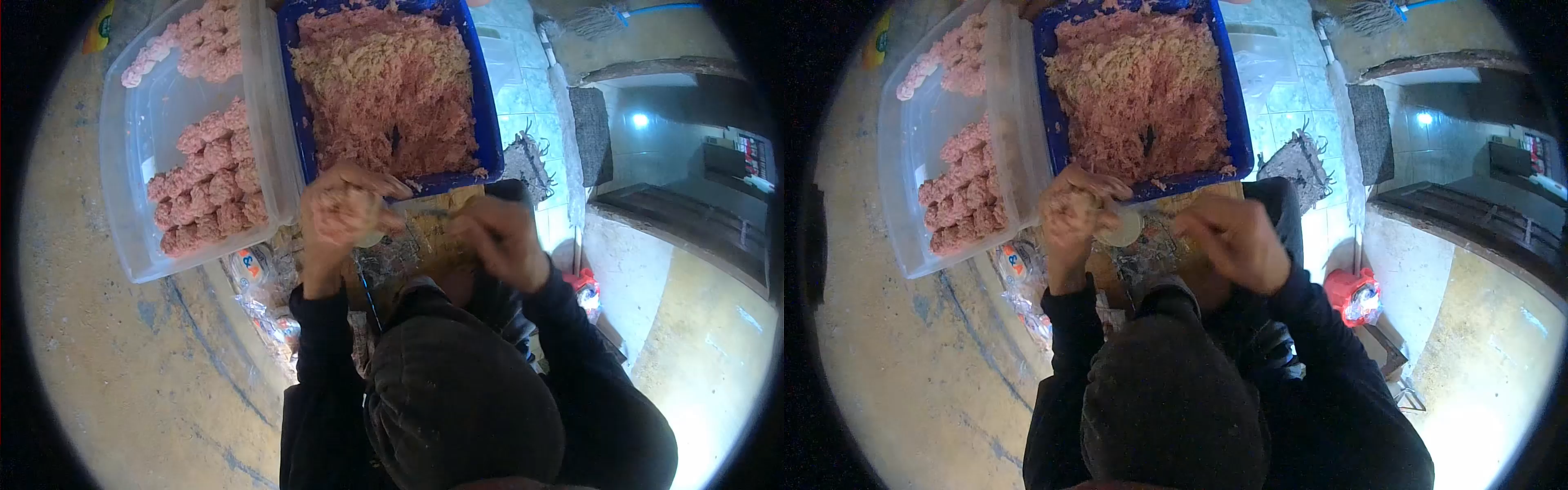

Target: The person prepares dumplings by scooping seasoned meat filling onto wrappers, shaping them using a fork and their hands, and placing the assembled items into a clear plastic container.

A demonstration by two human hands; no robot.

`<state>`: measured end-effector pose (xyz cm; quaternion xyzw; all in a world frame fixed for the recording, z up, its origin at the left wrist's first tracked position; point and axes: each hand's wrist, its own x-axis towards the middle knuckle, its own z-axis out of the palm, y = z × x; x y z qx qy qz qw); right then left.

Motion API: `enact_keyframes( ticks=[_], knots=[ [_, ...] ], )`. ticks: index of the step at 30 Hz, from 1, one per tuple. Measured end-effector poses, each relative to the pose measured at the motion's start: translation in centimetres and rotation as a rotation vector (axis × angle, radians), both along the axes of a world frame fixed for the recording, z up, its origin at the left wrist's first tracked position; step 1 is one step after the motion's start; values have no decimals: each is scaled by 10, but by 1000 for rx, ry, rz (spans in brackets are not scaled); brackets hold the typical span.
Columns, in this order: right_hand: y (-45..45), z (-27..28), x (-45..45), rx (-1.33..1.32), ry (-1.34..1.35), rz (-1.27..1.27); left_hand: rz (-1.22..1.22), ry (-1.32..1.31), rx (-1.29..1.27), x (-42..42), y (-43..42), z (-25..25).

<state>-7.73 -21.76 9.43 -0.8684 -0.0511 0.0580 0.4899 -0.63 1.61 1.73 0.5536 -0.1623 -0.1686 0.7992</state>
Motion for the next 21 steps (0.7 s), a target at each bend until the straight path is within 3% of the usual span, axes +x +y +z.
enact_keyframes(
  ticks=[2, 5, 8, 9, 11, 14, 16, 18, 20, 21],
  knots=[
    [12, -6, -3, 96, 60, 88, 25, -166, 113, -1, -11, 13],
    [17, -7, 0, 18, -15, 20, 62, -324, 246, -5, -11, 39],
    [8, 11, 2, -10, 10, 118, -45, -131, 224, -2, -4, 62],
    [9, 10, 3, -14, 9, 124, -200, 141, 25, 1, 4, 62],
    [11, 4, 3, -23, -114, 180, -358, 408, -180, 8, 12, 57],
    [6, -7, 9, -234, -19, 159, -551, 618, -100, 16, 5, 30],
    [4, 1, 5, -201, -64, 71, -139, 345, -69, 2, -8, 9],
    [7, 2, -2, -162, -108, -5, -21, 310, -60, -5, -4, 0],
    [13, -4, -14, 112, 19, 26, 94, 263, -57, -8, -8, 0],
    [19, -7, -13, 110, 19, 23, 197, 42, 62, -11, -19, 10]
  ],
)
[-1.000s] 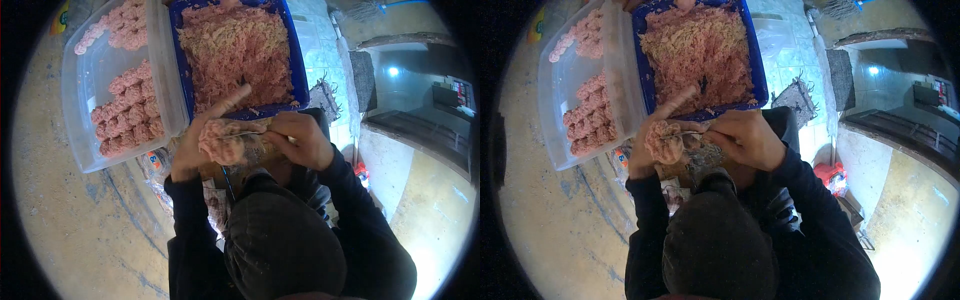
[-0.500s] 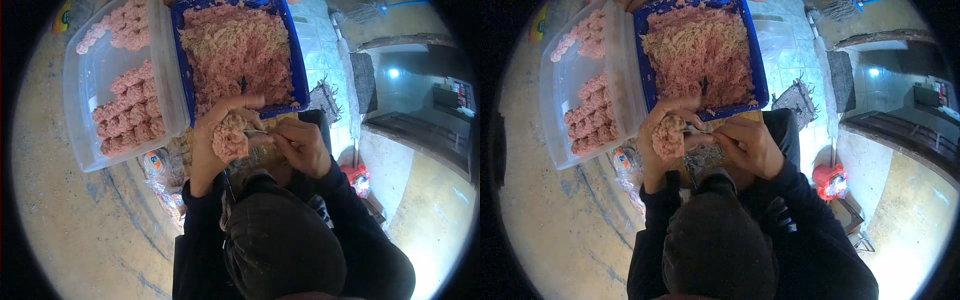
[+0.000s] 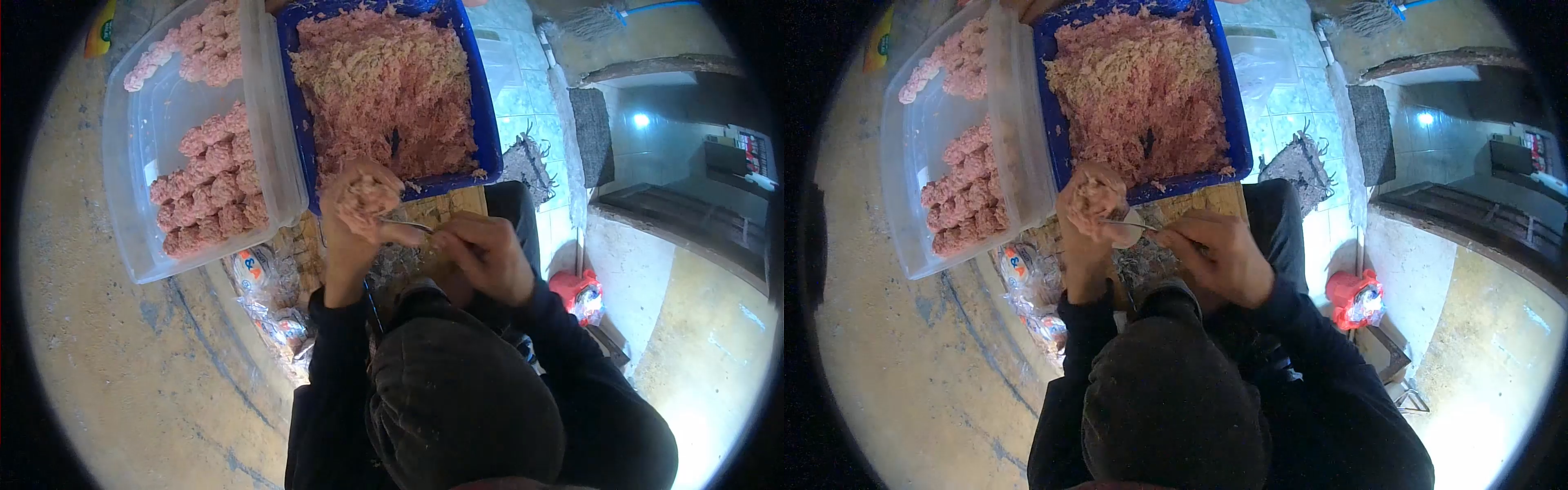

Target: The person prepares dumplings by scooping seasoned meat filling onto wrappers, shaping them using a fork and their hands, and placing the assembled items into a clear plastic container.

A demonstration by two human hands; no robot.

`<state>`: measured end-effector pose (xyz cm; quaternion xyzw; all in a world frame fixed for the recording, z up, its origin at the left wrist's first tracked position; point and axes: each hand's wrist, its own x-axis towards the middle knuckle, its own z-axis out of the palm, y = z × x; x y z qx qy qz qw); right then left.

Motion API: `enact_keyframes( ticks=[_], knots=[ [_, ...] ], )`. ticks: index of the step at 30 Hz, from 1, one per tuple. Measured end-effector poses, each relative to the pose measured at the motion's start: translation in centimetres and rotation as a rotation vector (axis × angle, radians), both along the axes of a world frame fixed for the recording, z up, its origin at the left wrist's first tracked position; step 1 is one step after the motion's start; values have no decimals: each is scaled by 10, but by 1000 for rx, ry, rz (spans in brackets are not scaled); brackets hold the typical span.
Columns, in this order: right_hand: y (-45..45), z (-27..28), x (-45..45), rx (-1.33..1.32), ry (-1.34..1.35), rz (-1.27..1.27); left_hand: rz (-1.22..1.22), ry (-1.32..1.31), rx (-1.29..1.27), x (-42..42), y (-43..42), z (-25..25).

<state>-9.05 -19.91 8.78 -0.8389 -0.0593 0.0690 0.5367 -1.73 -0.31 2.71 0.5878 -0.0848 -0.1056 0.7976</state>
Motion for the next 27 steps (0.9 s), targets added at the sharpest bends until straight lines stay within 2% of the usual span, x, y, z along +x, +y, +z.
enact_keyframes(
  ticks=[1, 2, 4, 5, 6, 8, 10, 14, 16, 17, 18, 19, 20, 21, 22, 24, 26, 27],
  knots=[
    [9, -3, 2, 20, 37, -29, 95, -212, 143, -2, -9, 10],
    [13, -4, 4, 42, 73, -57, 95, -213, 143, -6, -13, 18],
    [15, 7, 8, -4, 26, -46, 180, -109, 377, -13, -12, 37],
    [15, 13, 10, -54, -21, -42, 182, -106, 380, -12, -9, 48],
    [13, 18, 9, -56, -20, -41, 162, -66, 211, -9, -7, 59],
    [5, 26, 6, -66, -45, 7, 137, -25, 29, -4, 4, 60],
    [5, 23, 10, -111, -49, 50, -389, 277, -226, 7, 27, 46],
    [-6, -3, 23, -234, -4, 89, -489, 399, -103, 17, 22, 14],
    [-19, 14, 22, -298, -9, 12, -229, 353, 112, 13, 23, 3],
    [-24, 21, 20, -368, -11, -63, -232, 361, 115, 11, 25, -1],
    [-26, 21, 16, -369, -6, -60, -86, 257, 232, 8, 26, -3],
    [-27, 23, 11, -232, 51, -63, 63, 145, 342, 7, 24, -3],
    [-27, 25, 6, -97, 107, -68, 62, 142, 332, 5, 20, 0],
    [-19, 35, 5, -113, 249, -48, 73, 84, 269, 3, 12, 10],
    [-14, 38, 6, -119, 249, -50, 86, 28, 210, 1, 5, 16],
    [-6, 41, 9, 41, 416, -73, 124, -46, 197, -1, -2, 15],
    [-3, 44, 9, 96, 475, -97, 160, -121, 190, 0, -1, 11],
    [-2, 44, 10, 147, 532, -124, 168, -278, 272, 1, 2, 7]
  ],
)
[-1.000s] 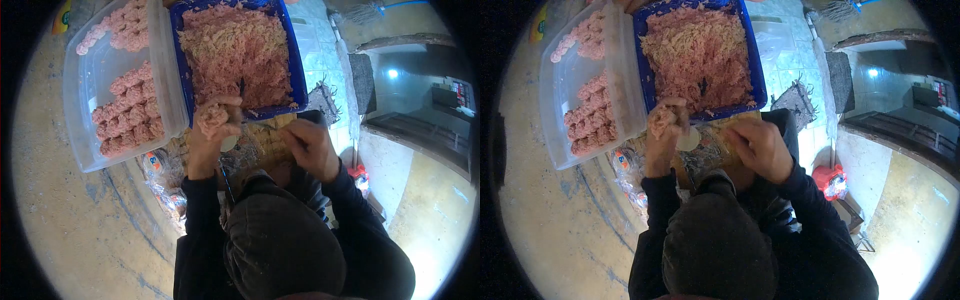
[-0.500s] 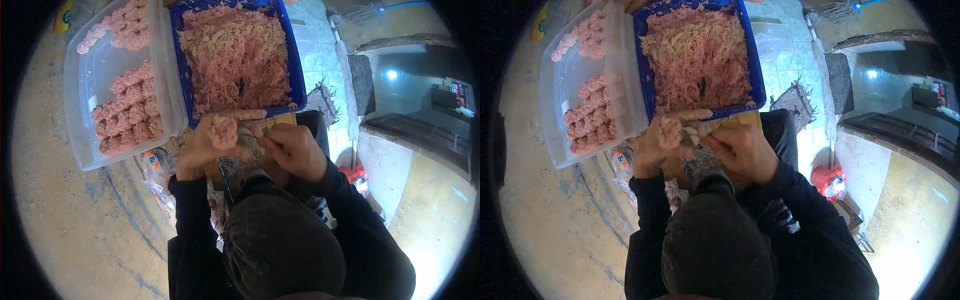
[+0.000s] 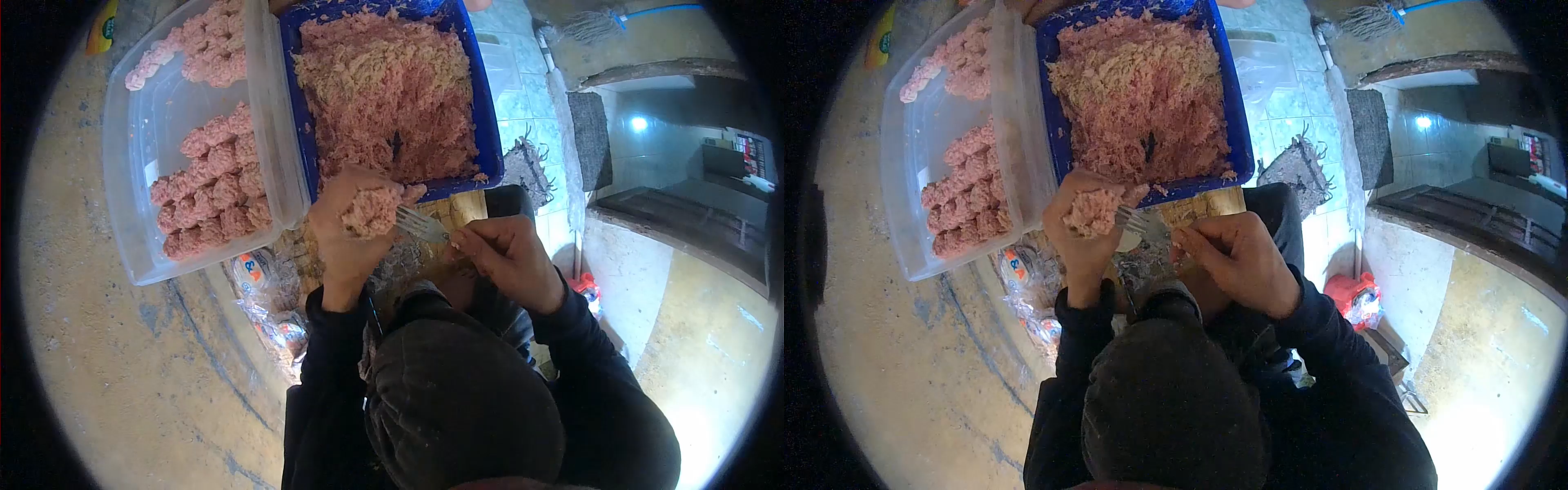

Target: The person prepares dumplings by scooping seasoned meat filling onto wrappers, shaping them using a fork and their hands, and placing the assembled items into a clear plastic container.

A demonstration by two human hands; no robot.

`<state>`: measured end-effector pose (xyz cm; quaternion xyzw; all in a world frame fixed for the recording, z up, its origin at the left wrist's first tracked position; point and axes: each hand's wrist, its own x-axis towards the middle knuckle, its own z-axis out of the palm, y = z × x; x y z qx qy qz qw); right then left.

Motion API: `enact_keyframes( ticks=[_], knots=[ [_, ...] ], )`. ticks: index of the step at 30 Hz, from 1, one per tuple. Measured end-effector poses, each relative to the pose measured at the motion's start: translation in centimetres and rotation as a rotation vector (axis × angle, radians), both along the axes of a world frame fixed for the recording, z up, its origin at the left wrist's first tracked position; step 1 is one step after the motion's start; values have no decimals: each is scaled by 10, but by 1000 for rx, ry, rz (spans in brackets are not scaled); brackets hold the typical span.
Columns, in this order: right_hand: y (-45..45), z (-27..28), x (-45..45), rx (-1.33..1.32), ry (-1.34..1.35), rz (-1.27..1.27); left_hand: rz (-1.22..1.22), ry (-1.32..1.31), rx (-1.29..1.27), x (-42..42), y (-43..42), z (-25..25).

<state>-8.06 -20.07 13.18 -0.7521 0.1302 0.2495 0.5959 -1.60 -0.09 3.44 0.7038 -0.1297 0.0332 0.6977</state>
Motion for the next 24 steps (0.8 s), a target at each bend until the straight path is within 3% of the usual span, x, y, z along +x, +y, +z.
enact_keyframes(
  ticks=[1, 7, 13, 17, 20, 21, 22, 23, 24],
  knots=[
    [1, -1, 0, -1, -1, -2, -2, -151, 90, 1, 1, -2],
    [0, -15, -2, 77, 18, -45, -5, -251, 269, 5, 3, 14],
    [13, -35, -3, 244, 15, -221, 66, -196, 478, 4, -2, 8],
    [17, -43, 1, 114, -161, -267, 143, -160, 536, -2, -4, -13],
    [-1, -29, 11, -53, -273, -238, 62, -176, 543, -5, -6, -14],
    [-12, -22, 15, -150, -275, -204, -26, 211, 197, -6, -7, -10],
    [-21, -20, 16, -322, -387, -121, -98, 401, 16, -6, -8, -9],
    [-30, -21, 16, -333, -380, -131, -136, 598, -160, -6, -10, -9],
    [-40, -24, 15, -660, -482, 34, -130, 596, -353, -6, -11, -10]
  ],
)
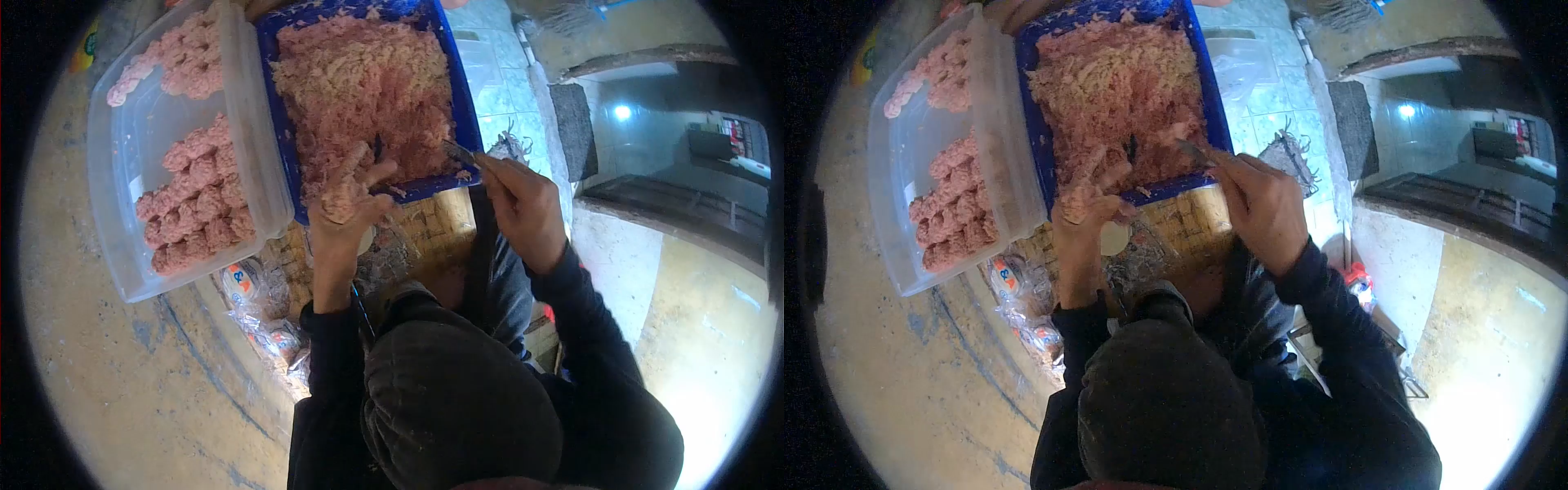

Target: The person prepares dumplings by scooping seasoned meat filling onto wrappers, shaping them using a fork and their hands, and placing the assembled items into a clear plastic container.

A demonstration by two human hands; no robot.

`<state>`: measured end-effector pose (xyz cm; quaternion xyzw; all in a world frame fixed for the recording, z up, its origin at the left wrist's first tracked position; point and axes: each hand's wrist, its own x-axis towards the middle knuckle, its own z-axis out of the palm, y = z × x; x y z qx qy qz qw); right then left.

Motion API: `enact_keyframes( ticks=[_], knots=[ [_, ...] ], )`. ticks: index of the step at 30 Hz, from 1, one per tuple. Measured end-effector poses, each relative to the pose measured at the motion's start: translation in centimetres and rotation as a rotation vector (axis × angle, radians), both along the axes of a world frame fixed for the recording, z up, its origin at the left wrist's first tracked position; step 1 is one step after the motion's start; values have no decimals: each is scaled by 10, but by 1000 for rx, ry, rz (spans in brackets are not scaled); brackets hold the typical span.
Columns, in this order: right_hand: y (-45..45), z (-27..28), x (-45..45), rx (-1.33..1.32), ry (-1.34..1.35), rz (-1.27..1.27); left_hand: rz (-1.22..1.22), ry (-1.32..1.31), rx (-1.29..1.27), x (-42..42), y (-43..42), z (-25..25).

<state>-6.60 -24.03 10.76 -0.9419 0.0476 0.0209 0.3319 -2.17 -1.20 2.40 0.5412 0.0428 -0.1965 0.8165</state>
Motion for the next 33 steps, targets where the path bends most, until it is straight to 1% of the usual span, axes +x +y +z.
enact_keyframes(
  ticks=[1, 2, 4, 5, 6, 7, 8, 9, 10, 11, 13, 14, 15, 17, 18, 19, 20, 22, 25, 26, 27, 28, 30, 32, 33],
  knots=[
    [-11, -5, -2, -357, -59, 113, 64, 15, -180, 2, -1, -2],
    [-26, -22, -9, -523, 25, 213, 60, 15, -187, 4, -2, -3],
    [-41, -30, -31, -583, 56, 247, 110, 214, -328, 6, -1, -7],
    [-47, -29, -41, -636, 90, 282, 119, 216, -325, 6, 0, -6],
    [-52, -16, -46, -663, 110, 266, 98, 183, -235, 6, 1, -4],
    [-56, -5, -45, -659, 113, 268, 68, 151, -145, 6, 1, -3],
    [-61, 7, -45, -610, 171, 250, 56, 152, -145, 4, 2, -7],
    [-64, 14, -45, -564, 224, 231, -79, 59, -10, 3, 5, -11],
    [-67, 15, -44, -442, 87, 177, -137, 14, 61, 2, 5, -14],
    [-63, 21, -41, -440, 84, 186, -192, -34, 130, 1, 5, -14],
    [-45, 36, -40, -103, -66, 103, -124, -331, 247, 0, -6, 8],
    [-35, 38, -40, -46, -72, 120, -129, -332, 253, 2, -7, 17],
    [-26, 45, -38, -78, -52, 210, -153, -295, 241, 3, -8, 24],
    [-4, 54, -33, -74, -68, 280, -169, -254, 236, 1, -9, 25],
    [3, 52, -30, -68, -69, 289, -133, -346, 237, 0, -9, 19],
    [8, 51, -27, -39, -130, 321, -96, -439, 236, -1, -9, 16],
    [14, 49, -23, -12, -191, 352, -89, -439, 239, -2, -7, 16],
    [24, 33, -15, -29, -182, 389, -85, -511, 380, -5, -2, 18],
    [35, 25, -3, -49, -165, 434, -70, -447, 361, -4, 2, 19],
    [37, 22, 1, -102, -121, 466, -70, -448, 361, -3, 5, 18],
    [38, 20, 4, -159, -74, 488, -86, -428, 448, -2, 5, 14],
    [36, 20, 9, -162, -70, 481, -102, -406, 535, -2, 5, 10],
    [33, 21, 21, -311, -72, 662, -86, -419, 517, -1, 1, -6],
    [25, 29, 20, -303, -61, 635, -67, -429, 506, 1, -1, -15],
    [24, 31, 21, -296, -54, 616, -19, -391, 349, 2, -4, -13]
  ],
)
